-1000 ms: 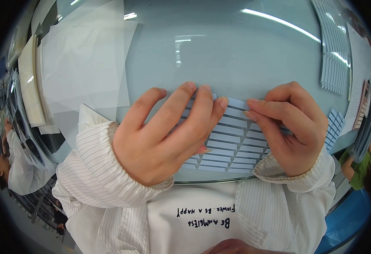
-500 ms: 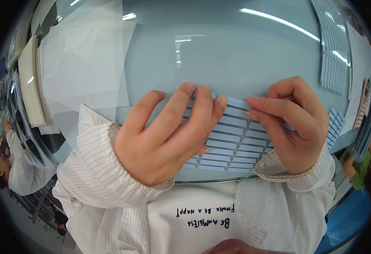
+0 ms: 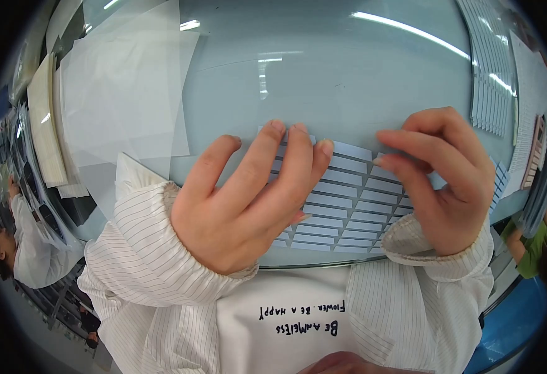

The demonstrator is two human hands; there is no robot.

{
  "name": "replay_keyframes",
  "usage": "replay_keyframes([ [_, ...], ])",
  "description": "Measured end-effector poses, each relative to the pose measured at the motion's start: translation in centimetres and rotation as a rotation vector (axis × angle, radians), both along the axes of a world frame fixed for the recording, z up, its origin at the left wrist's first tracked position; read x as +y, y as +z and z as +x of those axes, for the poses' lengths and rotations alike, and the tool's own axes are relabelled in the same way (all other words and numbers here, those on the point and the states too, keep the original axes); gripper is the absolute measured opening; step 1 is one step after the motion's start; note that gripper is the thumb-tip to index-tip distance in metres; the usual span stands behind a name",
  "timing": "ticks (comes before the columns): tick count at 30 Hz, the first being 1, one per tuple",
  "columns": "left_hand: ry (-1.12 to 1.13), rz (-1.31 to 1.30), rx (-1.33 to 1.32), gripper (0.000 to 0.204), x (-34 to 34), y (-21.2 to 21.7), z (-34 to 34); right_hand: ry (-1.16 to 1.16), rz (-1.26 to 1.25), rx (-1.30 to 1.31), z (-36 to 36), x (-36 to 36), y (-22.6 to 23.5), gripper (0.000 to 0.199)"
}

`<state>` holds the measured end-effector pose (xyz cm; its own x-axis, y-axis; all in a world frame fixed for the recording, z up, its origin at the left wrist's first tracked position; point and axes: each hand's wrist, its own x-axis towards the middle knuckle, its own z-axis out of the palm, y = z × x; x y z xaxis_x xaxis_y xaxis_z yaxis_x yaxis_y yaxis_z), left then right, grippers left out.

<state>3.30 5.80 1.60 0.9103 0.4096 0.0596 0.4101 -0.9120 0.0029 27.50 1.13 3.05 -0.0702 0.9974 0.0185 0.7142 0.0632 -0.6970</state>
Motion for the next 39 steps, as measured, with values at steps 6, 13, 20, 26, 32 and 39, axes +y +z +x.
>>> replay_keyframes([
  [6, 0.006, -0.007, 0.021, 0.061, -0.1, 0.0, 0.0, 0.098, 0.045, -0.238, -0.1, -0.5, 1.4, 0.04],
  [13, 0.012, -0.074, 0.014, 0.066, 0.1, 0.6, 0.2, 0.224, 0.108, -0.477, -1.1, -1.1, 0.9, 0.047],
  [20, 0.004, -0.191, -0.098, 0.069, 0.3, 0.7, 0.1, 0.266, 0.246, -0.382, -0.7, -1.2, -0.2, 0.043],
  [26, 0.039, -0.313, -0.275, 0.069, 0.5, 0.4, -0.7, 0.112, 0.149, -0.14, 1.7, -3.7, -0.3, 0.053],
  [32, 0.132, -0.417, -0.429, 0.085, 0.4, 0.4, -0.3, 0.119, 0.06, -0.221, 1.8, -3.7, 0.1, 0.052],
  [39, 0.104, -0.24, -0.466, 0.075, 0.8, 1.5, -0.4, 0.139, -0.173, 0.042, 2.9, 0.0, 0.0, 0.032],
])
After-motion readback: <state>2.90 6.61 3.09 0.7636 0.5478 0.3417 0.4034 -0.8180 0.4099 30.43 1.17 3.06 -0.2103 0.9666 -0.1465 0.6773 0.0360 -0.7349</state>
